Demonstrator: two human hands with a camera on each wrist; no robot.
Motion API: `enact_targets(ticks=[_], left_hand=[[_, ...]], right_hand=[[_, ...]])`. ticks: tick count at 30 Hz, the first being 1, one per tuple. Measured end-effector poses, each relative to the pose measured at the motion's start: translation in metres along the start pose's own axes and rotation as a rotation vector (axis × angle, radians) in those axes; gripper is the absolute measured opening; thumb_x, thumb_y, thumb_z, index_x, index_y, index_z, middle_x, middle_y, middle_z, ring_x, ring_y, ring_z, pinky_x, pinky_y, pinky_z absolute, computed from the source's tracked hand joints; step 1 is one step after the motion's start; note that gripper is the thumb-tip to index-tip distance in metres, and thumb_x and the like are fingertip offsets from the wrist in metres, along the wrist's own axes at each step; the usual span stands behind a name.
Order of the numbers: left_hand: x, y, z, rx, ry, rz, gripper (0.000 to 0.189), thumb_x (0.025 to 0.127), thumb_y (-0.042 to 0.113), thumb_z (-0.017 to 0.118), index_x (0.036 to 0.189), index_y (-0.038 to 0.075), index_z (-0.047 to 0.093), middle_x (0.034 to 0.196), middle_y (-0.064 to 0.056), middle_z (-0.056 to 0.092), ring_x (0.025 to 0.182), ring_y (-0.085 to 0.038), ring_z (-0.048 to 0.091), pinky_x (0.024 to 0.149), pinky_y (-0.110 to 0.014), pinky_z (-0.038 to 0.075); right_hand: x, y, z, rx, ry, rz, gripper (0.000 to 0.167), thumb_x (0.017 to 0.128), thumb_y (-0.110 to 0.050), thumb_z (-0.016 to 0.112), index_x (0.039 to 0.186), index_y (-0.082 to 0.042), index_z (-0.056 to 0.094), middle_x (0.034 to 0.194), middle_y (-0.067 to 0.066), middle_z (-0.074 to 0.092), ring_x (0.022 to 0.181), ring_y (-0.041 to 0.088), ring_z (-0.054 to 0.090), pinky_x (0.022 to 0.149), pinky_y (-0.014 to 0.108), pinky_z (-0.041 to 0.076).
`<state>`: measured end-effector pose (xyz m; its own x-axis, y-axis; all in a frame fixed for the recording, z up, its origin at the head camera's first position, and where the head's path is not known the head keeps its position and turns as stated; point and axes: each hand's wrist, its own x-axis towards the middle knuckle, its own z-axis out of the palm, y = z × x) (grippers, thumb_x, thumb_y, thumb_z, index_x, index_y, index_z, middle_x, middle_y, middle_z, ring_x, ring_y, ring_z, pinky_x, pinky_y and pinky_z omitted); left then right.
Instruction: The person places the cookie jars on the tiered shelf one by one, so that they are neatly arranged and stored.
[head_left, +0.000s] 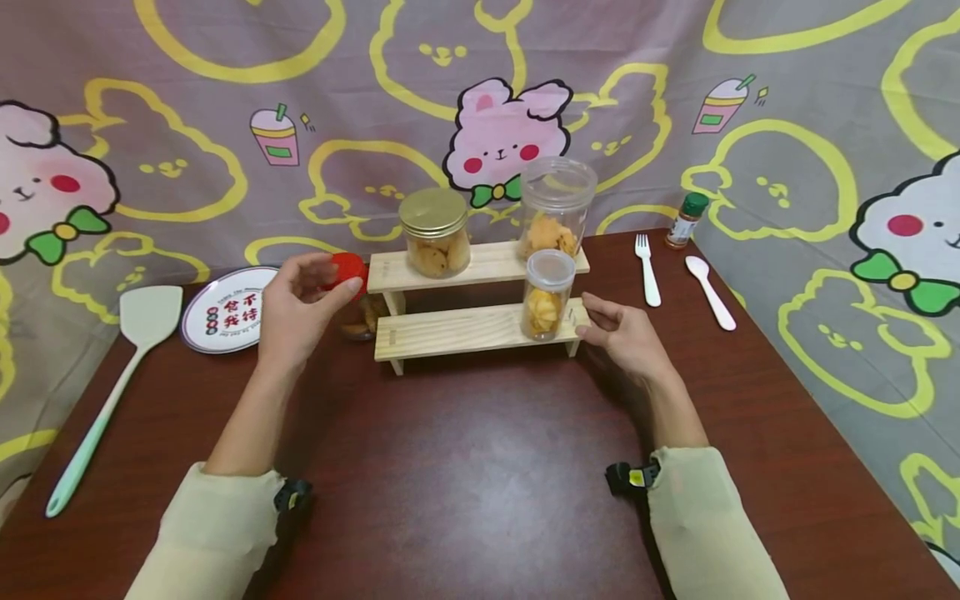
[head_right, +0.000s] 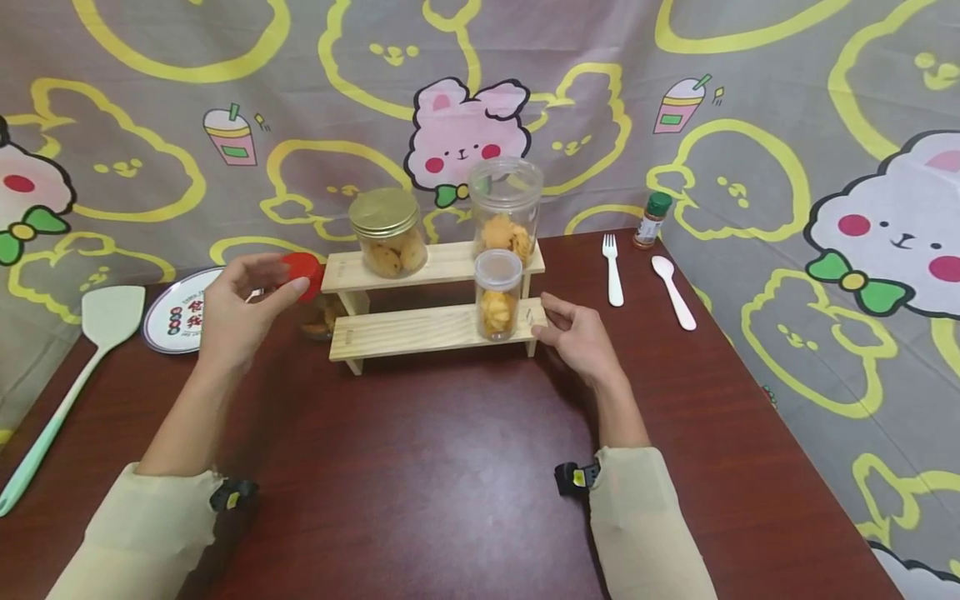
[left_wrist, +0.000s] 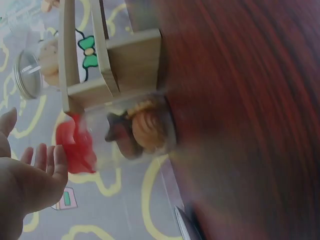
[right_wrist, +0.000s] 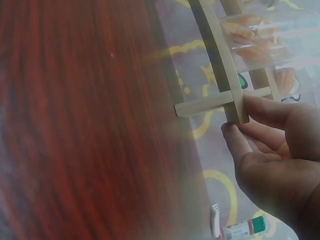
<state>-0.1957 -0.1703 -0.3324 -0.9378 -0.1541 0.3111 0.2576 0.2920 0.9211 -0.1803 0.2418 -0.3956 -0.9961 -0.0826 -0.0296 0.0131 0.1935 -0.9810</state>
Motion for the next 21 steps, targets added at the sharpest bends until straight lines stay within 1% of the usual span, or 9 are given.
enact_targets(ticks=[3, 6, 10, 12, 13, 15, 17, 19, 21], left_hand=[[0.003, -0.004, -0.005, 0.035, 0.041, -0.015, 0.052, 0.085, 0.019, 0.084, 0.129, 0.002, 0.062, 0.114, -0.008, 0.065, 0.104, -0.015, 0.059, 0.090, -0.022, 0.049], [0.007, -0.005, -0.009, 0.056, 0.066, -0.018, 0.051, 0.084, 0.019, 0.084, 0.127, 0.002, 0.063, 0.114, -0.007, 0.065, 0.104, -0.014, 0.058, 0.090, -0.021, 0.050], [0.011, -0.008, -0.013, 0.084, 0.083, -0.030, 0.050, 0.084, 0.021, 0.084, 0.127, 0.004, 0.064, 0.114, -0.007, 0.064, 0.105, -0.015, 0.057, 0.090, -0.020, 0.051], [0.013, -0.010, -0.015, 0.101, 0.082, -0.046, 0.052, 0.085, 0.023, 0.084, 0.129, 0.005, 0.064, 0.113, -0.003, 0.063, 0.106, -0.017, 0.057, 0.091, -0.020, 0.051], [0.014, -0.011, -0.016, 0.112, 0.075, -0.057, 0.054, 0.085, 0.024, 0.084, 0.131, 0.005, 0.063, 0.113, -0.002, 0.062, 0.107, -0.018, 0.056, 0.092, -0.021, 0.050], [0.015, -0.012, -0.018, 0.148, 0.044, -0.086, 0.062, 0.085, 0.028, 0.084, 0.137, 0.005, 0.059, 0.119, -0.004, 0.061, 0.111, -0.021, 0.056, 0.094, -0.023, 0.050], [0.017, -0.013, -0.019, 0.182, -0.002, -0.117, 0.071, 0.085, 0.031, 0.083, 0.144, 0.006, 0.053, 0.126, -0.007, 0.059, 0.117, -0.025, 0.055, 0.098, -0.027, 0.048], [0.018, -0.015, -0.020, 0.210, -0.042, -0.139, 0.077, 0.085, 0.032, 0.083, 0.149, 0.007, 0.047, 0.135, -0.014, 0.056, 0.121, -0.028, 0.053, 0.101, -0.031, 0.046], [0.019, -0.016, -0.020, 0.223, -0.071, -0.159, 0.081, 0.085, 0.032, 0.083, 0.152, 0.008, 0.043, 0.141, -0.016, 0.053, 0.123, -0.029, 0.051, 0.102, -0.032, 0.045]], right_hand=[[0.000, 0.000, 0.000, 0.006, 0.001, -0.001, 0.059, 0.097, 0.005, 0.062, 0.149, 0.012, 0.037, 0.157, 0.022, 0.037, 0.144, 0.030, 0.036, 0.109, 0.028, 0.038], [0.000, 0.001, 0.000, 0.003, 0.001, -0.002, 0.059, 0.097, 0.004, 0.062, 0.149, 0.012, 0.037, 0.156, 0.022, 0.038, 0.144, 0.030, 0.036, 0.109, 0.028, 0.039], [0.000, 0.001, 0.000, -0.010, 0.003, -0.002, 0.058, 0.097, 0.003, 0.062, 0.149, 0.011, 0.038, 0.156, 0.021, 0.038, 0.143, 0.030, 0.037, 0.109, 0.028, 0.039], [0.000, 0.001, 0.000, -0.017, 0.001, -0.001, 0.058, 0.097, 0.003, 0.063, 0.149, 0.011, 0.038, 0.157, 0.021, 0.038, 0.144, 0.029, 0.036, 0.109, 0.029, 0.039], [0.000, 0.001, 0.000, -0.019, 0.000, -0.002, 0.058, 0.097, 0.003, 0.063, 0.149, 0.011, 0.038, 0.157, 0.020, 0.038, 0.144, 0.029, 0.036, 0.109, 0.029, 0.039], [0.000, 0.001, 0.000, -0.022, -0.002, -0.004, 0.058, 0.097, 0.002, 0.063, 0.149, 0.011, 0.039, 0.157, 0.020, 0.037, 0.144, 0.029, 0.036, 0.109, 0.030, 0.039], [0.000, 0.001, -0.001, -0.019, -0.002, -0.006, 0.058, 0.097, 0.002, 0.063, 0.149, 0.011, 0.039, 0.157, 0.020, 0.037, 0.144, 0.029, 0.036, 0.109, 0.030, 0.039], [0.000, 0.002, -0.001, -0.019, -0.002, -0.008, 0.058, 0.097, 0.002, 0.063, 0.149, 0.011, 0.039, 0.157, 0.020, 0.037, 0.144, 0.029, 0.036, 0.109, 0.029, 0.039], [0.000, 0.002, -0.001, -0.022, -0.001, -0.009, 0.058, 0.097, 0.002, 0.063, 0.149, 0.011, 0.039, 0.157, 0.020, 0.038, 0.143, 0.029, 0.037, 0.109, 0.029, 0.039]])
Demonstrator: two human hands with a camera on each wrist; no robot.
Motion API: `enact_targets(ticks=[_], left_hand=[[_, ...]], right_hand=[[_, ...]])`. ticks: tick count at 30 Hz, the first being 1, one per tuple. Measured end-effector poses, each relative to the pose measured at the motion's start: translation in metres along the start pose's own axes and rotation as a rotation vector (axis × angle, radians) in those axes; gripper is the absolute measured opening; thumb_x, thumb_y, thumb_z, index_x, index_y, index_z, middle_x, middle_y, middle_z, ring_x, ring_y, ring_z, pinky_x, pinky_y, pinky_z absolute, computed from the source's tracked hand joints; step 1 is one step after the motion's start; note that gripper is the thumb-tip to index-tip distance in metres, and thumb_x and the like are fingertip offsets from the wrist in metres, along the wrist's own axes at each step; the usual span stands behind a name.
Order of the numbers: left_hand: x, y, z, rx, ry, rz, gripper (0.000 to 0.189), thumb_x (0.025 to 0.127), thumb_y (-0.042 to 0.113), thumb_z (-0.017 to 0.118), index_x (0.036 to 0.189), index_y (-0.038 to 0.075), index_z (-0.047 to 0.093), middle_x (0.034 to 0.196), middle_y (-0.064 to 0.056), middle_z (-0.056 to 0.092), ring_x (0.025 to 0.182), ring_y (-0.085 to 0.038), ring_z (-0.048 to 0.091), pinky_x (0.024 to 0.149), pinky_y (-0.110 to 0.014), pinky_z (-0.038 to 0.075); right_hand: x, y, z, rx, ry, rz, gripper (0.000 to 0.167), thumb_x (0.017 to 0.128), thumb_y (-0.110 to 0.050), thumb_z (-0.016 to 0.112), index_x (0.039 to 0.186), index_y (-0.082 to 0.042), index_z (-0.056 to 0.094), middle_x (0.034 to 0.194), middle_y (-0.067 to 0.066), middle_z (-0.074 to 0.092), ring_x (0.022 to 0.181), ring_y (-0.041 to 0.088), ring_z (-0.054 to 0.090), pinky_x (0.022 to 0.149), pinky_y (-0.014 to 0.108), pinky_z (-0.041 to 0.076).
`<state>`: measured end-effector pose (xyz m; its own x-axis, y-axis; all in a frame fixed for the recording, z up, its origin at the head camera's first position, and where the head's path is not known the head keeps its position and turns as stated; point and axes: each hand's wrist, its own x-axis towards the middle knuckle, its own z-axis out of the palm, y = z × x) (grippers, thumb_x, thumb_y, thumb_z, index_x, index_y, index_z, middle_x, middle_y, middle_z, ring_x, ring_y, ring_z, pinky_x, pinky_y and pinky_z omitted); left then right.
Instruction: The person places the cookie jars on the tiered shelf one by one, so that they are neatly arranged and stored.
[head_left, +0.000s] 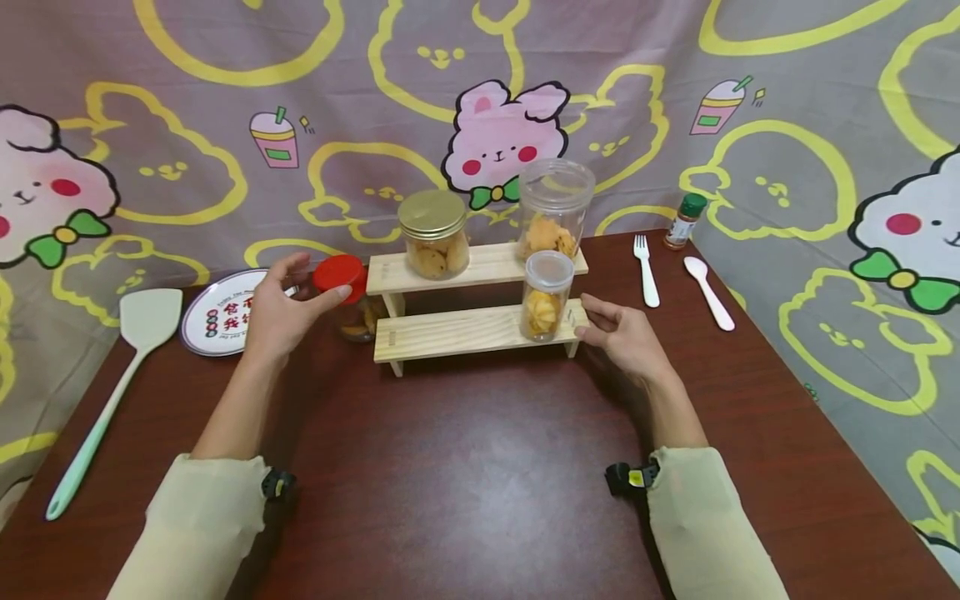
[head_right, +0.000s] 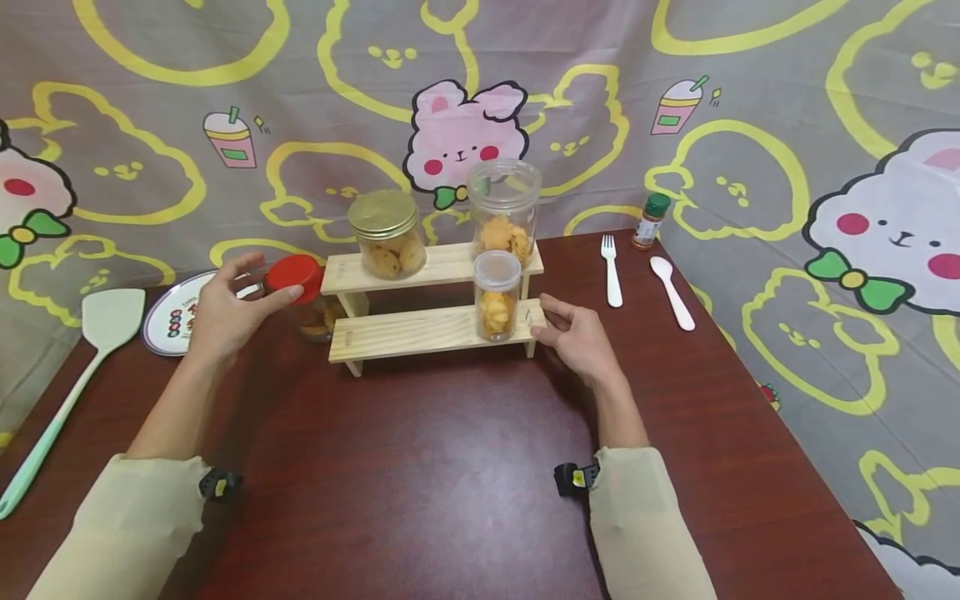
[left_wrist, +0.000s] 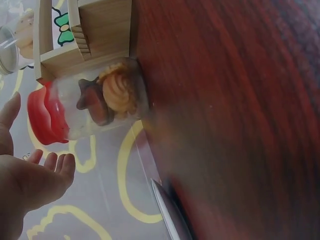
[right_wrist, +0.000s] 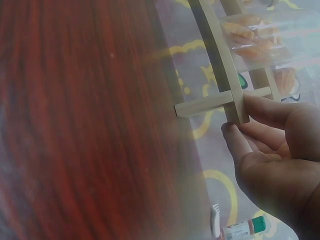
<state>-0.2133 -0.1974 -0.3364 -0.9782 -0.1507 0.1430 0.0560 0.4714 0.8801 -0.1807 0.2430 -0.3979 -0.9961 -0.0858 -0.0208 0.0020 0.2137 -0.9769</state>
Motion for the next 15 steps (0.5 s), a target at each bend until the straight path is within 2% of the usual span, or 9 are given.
enact_targets(ticks=[7, 11, 15], left_hand=[[0.005, -0.006, 0.001, 0.000, -0.046, -0.030, 0.087, 0.085, 0.035, 0.082, 0.155, 0.007, 0.038, 0.143, -0.018, 0.051, 0.124, -0.031, 0.050, 0.093, -0.028, 0.045], [0.007, -0.009, 0.003, -0.007, -0.084, -0.042, 0.091, 0.086, 0.034, 0.082, 0.157, 0.005, 0.033, 0.147, -0.018, 0.048, 0.128, -0.034, 0.049, 0.099, -0.031, 0.045], [0.009, -0.012, 0.006, -0.033, -0.096, -0.048, 0.093, 0.086, 0.032, 0.083, 0.158, 0.005, 0.030, 0.150, -0.017, 0.046, 0.131, -0.033, 0.048, 0.103, -0.033, 0.045]], right_hand=[[0.000, 0.001, 0.000, 0.001, 0.003, -0.004, 0.058, 0.097, 0.003, 0.063, 0.149, 0.011, 0.038, 0.156, 0.021, 0.039, 0.143, 0.030, 0.037, 0.108, 0.028, 0.040], [0.000, 0.001, 0.000, -0.009, 0.007, -0.002, 0.058, 0.097, 0.002, 0.063, 0.149, 0.010, 0.039, 0.156, 0.021, 0.039, 0.143, 0.029, 0.038, 0.107, 0.027, 0.041], [0.000, 0.001, 0.000, -0.015, 0.007, 0.002, 0.058, 0.097, 0.001, 0.064, 0.150, 0.010, 0.039, 0.156, 0.021, 0.039, 0.143, 0.029, 0.038, 0.106, 0.025, 0.042]])
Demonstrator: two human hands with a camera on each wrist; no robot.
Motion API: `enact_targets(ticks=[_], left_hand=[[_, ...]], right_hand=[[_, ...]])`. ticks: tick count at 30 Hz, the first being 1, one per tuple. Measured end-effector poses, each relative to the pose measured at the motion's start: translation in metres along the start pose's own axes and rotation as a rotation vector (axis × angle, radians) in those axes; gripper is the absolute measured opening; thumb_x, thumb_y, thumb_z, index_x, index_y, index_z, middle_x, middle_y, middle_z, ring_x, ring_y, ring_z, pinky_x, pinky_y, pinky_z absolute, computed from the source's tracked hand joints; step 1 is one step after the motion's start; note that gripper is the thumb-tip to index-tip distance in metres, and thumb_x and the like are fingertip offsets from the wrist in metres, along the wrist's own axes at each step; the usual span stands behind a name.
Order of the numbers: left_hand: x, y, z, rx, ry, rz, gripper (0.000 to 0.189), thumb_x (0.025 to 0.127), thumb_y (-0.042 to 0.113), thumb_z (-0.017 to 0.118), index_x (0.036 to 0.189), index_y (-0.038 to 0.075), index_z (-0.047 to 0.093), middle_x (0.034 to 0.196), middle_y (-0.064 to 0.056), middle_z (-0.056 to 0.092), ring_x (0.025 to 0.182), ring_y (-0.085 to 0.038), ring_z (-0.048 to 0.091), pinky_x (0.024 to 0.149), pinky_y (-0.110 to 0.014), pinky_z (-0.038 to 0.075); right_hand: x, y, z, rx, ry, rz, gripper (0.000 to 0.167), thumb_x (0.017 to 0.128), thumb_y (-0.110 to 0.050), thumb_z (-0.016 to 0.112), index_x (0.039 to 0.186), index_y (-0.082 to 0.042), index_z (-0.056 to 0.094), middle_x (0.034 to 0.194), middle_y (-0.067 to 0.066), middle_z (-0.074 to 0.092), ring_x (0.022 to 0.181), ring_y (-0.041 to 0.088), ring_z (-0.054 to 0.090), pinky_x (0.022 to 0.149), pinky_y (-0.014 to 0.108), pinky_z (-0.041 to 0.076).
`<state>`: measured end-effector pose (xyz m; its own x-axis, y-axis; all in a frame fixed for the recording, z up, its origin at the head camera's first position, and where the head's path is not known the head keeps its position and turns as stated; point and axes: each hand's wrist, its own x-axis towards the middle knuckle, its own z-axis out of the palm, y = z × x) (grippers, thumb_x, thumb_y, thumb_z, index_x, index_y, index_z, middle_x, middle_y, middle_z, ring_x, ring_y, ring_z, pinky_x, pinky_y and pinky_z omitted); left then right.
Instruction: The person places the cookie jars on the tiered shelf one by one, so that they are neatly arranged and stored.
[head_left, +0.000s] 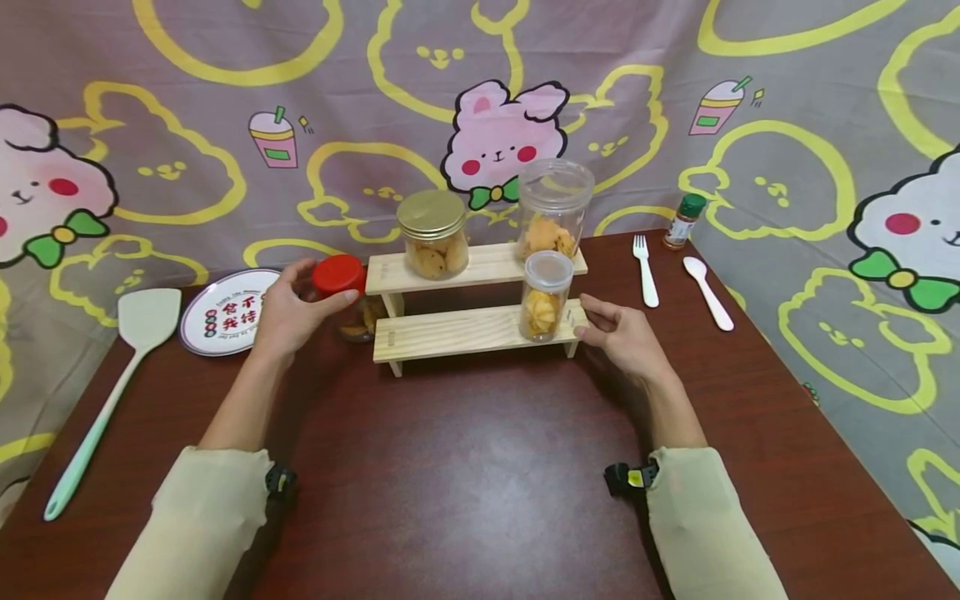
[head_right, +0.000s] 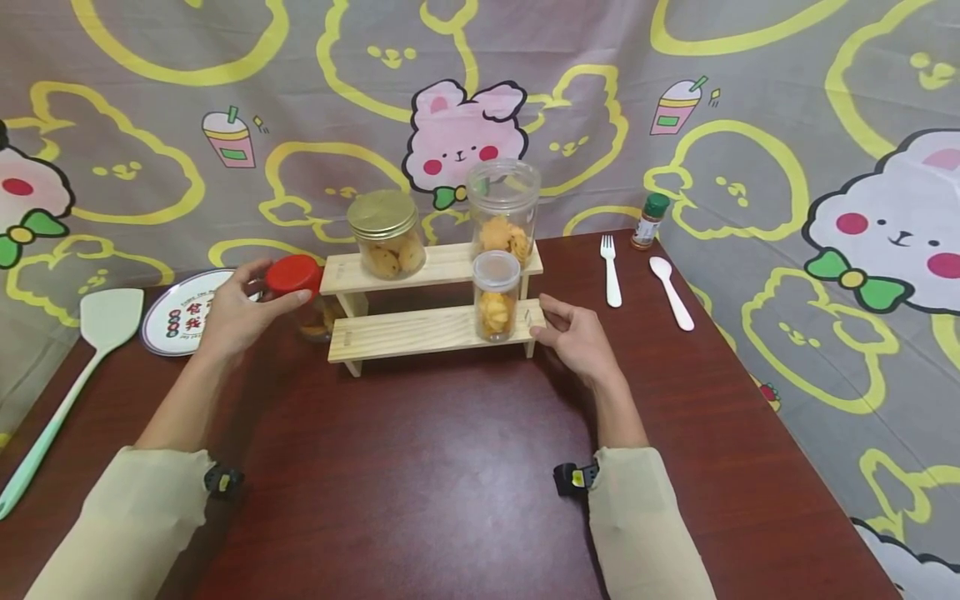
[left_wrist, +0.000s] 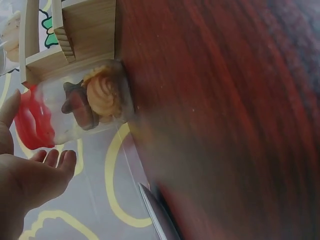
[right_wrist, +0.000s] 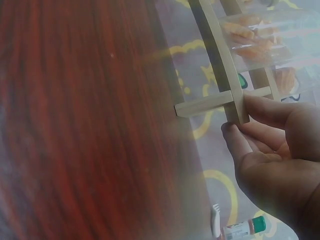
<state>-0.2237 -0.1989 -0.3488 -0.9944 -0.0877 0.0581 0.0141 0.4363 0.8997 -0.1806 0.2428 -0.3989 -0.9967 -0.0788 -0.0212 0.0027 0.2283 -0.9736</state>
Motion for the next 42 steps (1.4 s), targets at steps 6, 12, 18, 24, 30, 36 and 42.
enact_targets(ticks=[6, 12, 18, 24, 30, 36, 42], left_hand=[[0.003, -0.003, 0.006, -0.026, 0.000, 0.028, 0.090, 0.086, 0.026, 0.082, 0.157, 0.005, 0.031, 0.149, -0.015, 0.047, 0.127, -0.028, 0.049, 0.100, -0.028, 0.045], [0.004, -0.004, 0.009, -0.020, 0.008, 0.035, 0.089, 0.085, 0.024, 0.082, 0.157, 0.005, 0.032, 0.148, -0.015, 0.048, 0.126, -0.026, 0.050, 0.099, -0.027, 0.044], [0.003, -0.003, 0.010, 0.004, 0.014, 0.043, 0.086, 0.084, 0.026, 0.084, 0.153, 0.002, 0.038, 0.143, -0.017, 0.052, 0.125, -0.029, 0.051, 0.100, -0.032, 0.043], [0.001, -0.003, 0.010, 0.026, 0.019, 0.047, 0.083, 0.083, 0.029, 0.085, 0.149, 0.001, 0.044, 0.139, -0.017, 0.055, 0.121, -0.027, 0.052, 0.097, -0.033, 0.044], [0.004, -0.004, 0.010, 0.003, 0.038, 0.059, 0.082, 0.083, 0.030, 0.085, 0.148, 0.001, 0.045, 0.139, -0.017, 0.055, 0.122, -0.026, 0.052, 0.099, -0.031, 0.044], [0.005, -0.003, 0.010, -0.009, 0.044, 0.062, 0.079, 0.084, 0.028, 0.084, 0.148, 0.002, 0.046, 0.139, -0.016, 0.055, 0.121, -0.024, 0.053, 0.098, -0.028, 0.045], [0.006, -0.004, 0.011, -0.012, 0.052, 0.061, 0.079, 0.085, 0.027, 0.083, 0.150, 0.003, 0.044, 0.141, -0.015, 0.055, 0.122, -0.023, 0.053, 0.099, -0.027, 0.044]], right_hand=[[0.000, 0.000, 0.000, 0.001, -0.003, 0.000, 0.059, 0.098, 0.001, 0.064, 0.150, 0.010, 0.039, 0.156, 0.022, 0.039, 0.143, 0.030, 0.038, 0.106, 0.026, 0.042], [0.000, 0.001, 0.000, -0.018, 0.001, -0.002, 0.057, 0.098, 0.000, 0.064, 0.149, 0.009, 0.041, 0.156, 0.019, 0.040, 0.143, 0.029, 0.038, 0.106, 0.028, 0.043], [0.000, 0.001, 0.000, -0.013, -0.004, -0.005, 0.057, 0.098, 0.001, 0.063, 0.150, 0.009, 0.040, 0.157, 0.019, 0.039, 0.144, 0.029, 0.037, 0.106, 0.028, 0.043], [-0.001, 0.000, 0.000, -0.009, -0.008, -0.007, 0.058, 0.098, 0.000, 0.064, 0.150, 0.009, 0.039, 0.157, 0.019, 0.038, 0.144, 0.029, 0.037, 0.104, 0.026, 0.044], [0.000, 0.001, 0.000, -0.008, -0.011, -0.007, 0.058, 0.098, 0.000, 0.063, 0.150, 0.009, 0.039, 0.157, 0.019, 0.038, 0.144, 0.030, 0.036, 0.106, 0.029, 0.043], [0.001, 0.001, 0.000, -0.019, -0.005, -0.001, 0.057, 0.098, 0.000, 0.063, 0.150, 0.008, 0.039, 0.157, 0.019, 0.039, 0.144, 0.029, 0.037, 0.105, 0.029, 0.044], [0.001, 0.003, 0.000, -0.027, -0.009, 0.009, 0.057, 0.099, -0.001, 0.063, 0.151, 0.008, 0.039, 0.158, 0.017, 0.038, 0.145, 0.028, 0.036, 0.107, 0.032, 0.043]])
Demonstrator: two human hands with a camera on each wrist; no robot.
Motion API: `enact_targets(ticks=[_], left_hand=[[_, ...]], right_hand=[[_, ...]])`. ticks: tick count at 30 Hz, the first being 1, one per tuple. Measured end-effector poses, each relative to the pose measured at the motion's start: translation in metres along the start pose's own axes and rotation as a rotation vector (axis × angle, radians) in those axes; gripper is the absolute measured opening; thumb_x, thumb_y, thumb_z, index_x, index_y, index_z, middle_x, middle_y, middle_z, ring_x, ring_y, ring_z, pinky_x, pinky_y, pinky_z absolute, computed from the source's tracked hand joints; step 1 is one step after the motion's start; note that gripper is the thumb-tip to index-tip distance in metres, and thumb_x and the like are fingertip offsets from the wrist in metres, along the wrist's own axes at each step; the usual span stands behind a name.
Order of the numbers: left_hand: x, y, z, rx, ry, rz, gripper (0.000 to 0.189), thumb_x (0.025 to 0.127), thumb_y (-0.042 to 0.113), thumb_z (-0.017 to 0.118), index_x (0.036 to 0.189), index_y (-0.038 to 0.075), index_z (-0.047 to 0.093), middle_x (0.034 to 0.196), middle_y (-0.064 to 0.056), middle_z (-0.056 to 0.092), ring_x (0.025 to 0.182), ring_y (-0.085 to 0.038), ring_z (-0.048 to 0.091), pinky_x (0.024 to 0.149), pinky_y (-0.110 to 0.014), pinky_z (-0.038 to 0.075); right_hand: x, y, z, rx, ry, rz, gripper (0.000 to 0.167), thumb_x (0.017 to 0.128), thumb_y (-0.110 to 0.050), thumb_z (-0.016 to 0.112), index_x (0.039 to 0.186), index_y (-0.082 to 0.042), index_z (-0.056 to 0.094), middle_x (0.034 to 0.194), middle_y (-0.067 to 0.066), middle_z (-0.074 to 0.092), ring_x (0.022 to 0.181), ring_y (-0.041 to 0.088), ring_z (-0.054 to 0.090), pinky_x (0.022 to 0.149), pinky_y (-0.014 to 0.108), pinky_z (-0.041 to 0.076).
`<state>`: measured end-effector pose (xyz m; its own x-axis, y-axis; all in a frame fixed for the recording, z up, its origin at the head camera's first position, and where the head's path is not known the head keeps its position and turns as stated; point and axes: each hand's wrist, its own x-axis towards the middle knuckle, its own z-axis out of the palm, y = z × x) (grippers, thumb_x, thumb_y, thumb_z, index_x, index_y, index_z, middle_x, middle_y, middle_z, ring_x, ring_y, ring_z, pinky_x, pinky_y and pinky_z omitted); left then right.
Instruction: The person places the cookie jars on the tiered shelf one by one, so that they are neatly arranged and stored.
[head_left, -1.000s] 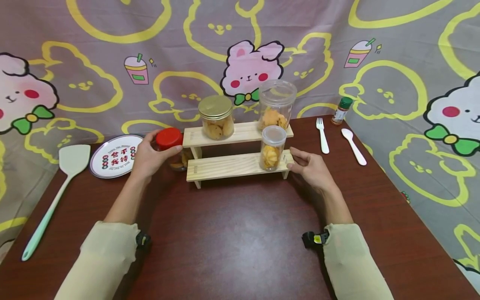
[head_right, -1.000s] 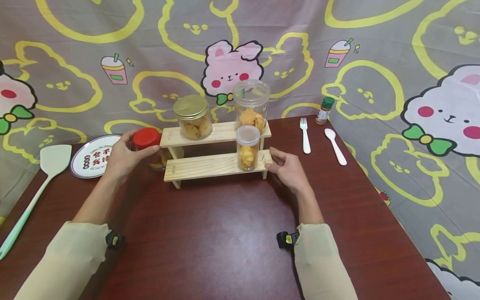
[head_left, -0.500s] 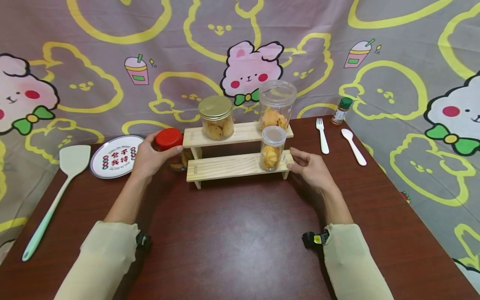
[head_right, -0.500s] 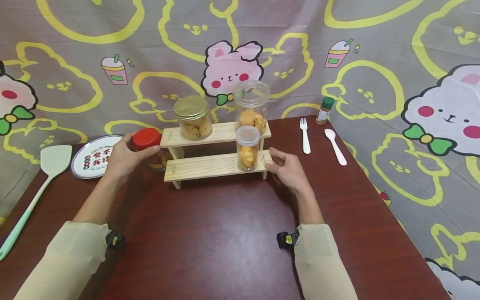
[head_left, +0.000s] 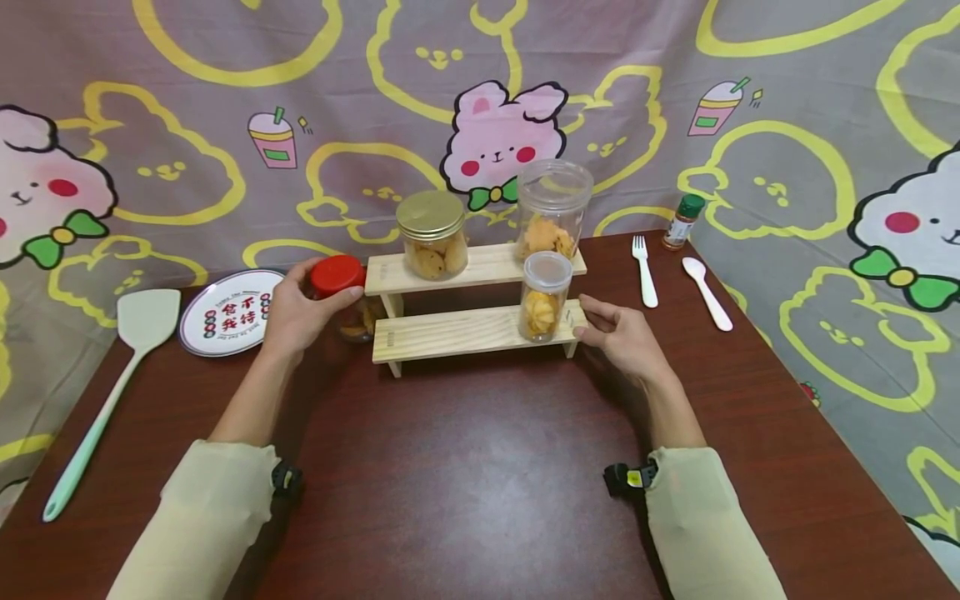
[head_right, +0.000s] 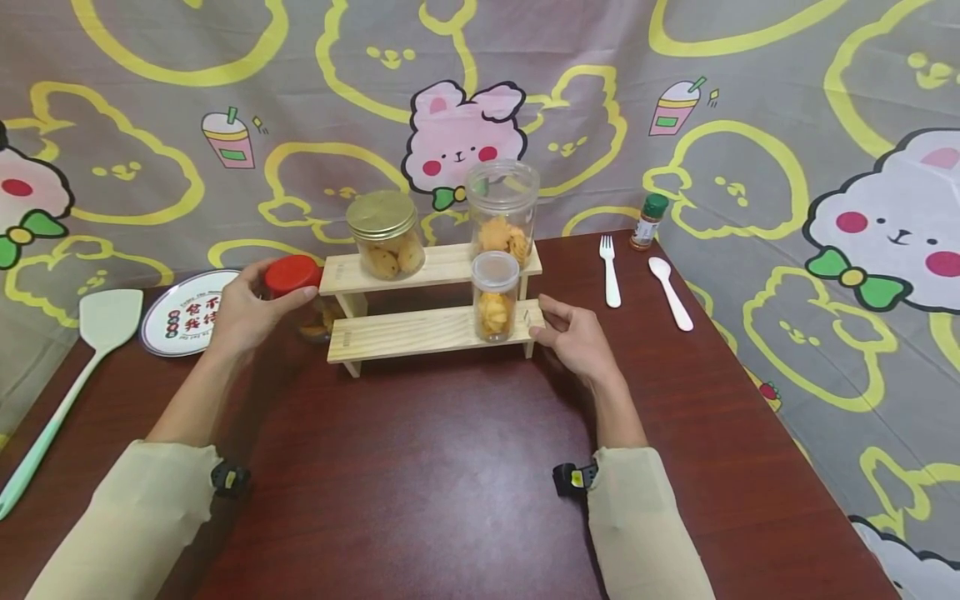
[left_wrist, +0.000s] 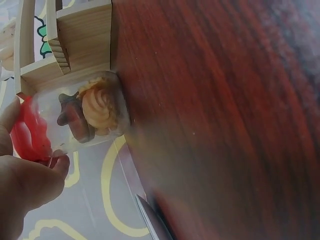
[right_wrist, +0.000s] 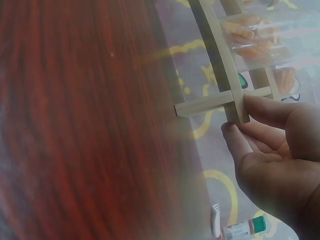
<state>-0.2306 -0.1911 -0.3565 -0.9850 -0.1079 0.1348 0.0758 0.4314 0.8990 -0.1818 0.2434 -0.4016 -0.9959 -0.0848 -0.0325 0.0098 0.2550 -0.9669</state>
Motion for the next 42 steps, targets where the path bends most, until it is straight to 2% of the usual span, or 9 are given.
enact_targets(ticks=[5, 18, 23, 30, 35, 42], left_hand=[[0.000, 0.001, -0.001, -0.011, 0.005, -0.002, 0.082, 0.086, 0.026, 0.083, 0.153, 0.005, 0.041, 0.145, -0.015, 0.053, 0.126, -0.025, 0.052, 0.102, -0.029, 0.044], [-0.005, 0.005, -0.009, 0.034, 0.002, -0.026, 0.083, 0.085, 0.032, 0.083, 0.155, 0.012, 0.043, 0.147, -0.013, 0.052, 0.126, -0.027, 0.051, 0.101, -0.032, 0.045], [-0.009, 0.011, -0.014, 0.028, 0.001, -0.022, 0.083, 0.084, 0.033, 0.085, 0.154, 0.014, 0.045, 0.146, -0.011, 0.053, 0.125, -0.026, 0.052, 0.100, -0.030, 0.046], [-0.020, 0.018, -0.024, 0.033, -0.010, -0.007, 0.079, 0.083, 0.035, 0.086, 0.150, 0.015, 0.050, 0.141, -0.007, 0.057, 0.119, -0.019, 0.055, 0.093, -0.021, 0.047], [-0.027, 0.024, -0.028, 0.048, -0.027, 0.011, 0.080, 0.082, 0.035, 0.086, 0.150, 0.015, 0.050, 0.139, -0.008, 0.058, 0.115, -0.019, 0.056, 0.086, -0.018, 0.048], [-0.036, 0.035, -0.030, 0.103, -0.055, 0.047, 0.081, 0.083, 0.039, 0.085, 0.152, 0.019, 0.048, 0.145, -0.010, 0.055, 0.120, -0.027, 0.055, 0.087, -0.022, 0.048]], right_hand=[[0.000, 0.000, 0.001, 0.007, 0.001, 0.000, 0.058, 0.099, 0.000, 0.062, 0.151, 0.008, 0.039, 0.158, 0.017, 0.038, 0.146, 0.028, 0.035, 0.108, 0.033, 0.042], [0.002, 0.000, 0.001, 0.006, 0.001, -0.002, 0.058, 0.098, -0.001, 0.063, 0.150, 0.008, 0.039, 0.157, 0.018, 0.039, 0.144, 0.029, 0.036, 0.108, 0.035, 0.042], [0.001, -0.001, 0.000, 0.006, 0.001, 0.000, 0.058, 0.099, 0.000, 0.063, 0.150, 0.008, 0.039, 0.157, 0.019, 0.038, 0.144, 0.029, 0.037, 0.108, 0.033, 0.041], [0.002, -0.003, 0.001, -0.004, -0.003, 0.022, 0.059, 0.099, -0.003, 0.064, 0.152, 0.006, 0.039, 0.158, 0.017, 0.038, 0.144, 0.028, 0.037, 0.110, 0.040, 0.040], [0.002, -0.002, 0.000, 0.004, 0.000, 0.008, 0.058, 0.099, -0.001, 0.063, 0.151, 0.007, 0.039, 0.157, 0.018, 0.038, 0.144, 0.028, 0.037, 0.108, 0.032, 0.041], [0.000, 0.001, -0.001, 0.015, 0.000, -0.017, 0.058, 0.098, 0.001, 0.063, 0.150, 0.009, 0.039, 0.157, 0.019, 0.039, 0.145, 0.030, 0.035, 0.107, 0.028, 0.042]])
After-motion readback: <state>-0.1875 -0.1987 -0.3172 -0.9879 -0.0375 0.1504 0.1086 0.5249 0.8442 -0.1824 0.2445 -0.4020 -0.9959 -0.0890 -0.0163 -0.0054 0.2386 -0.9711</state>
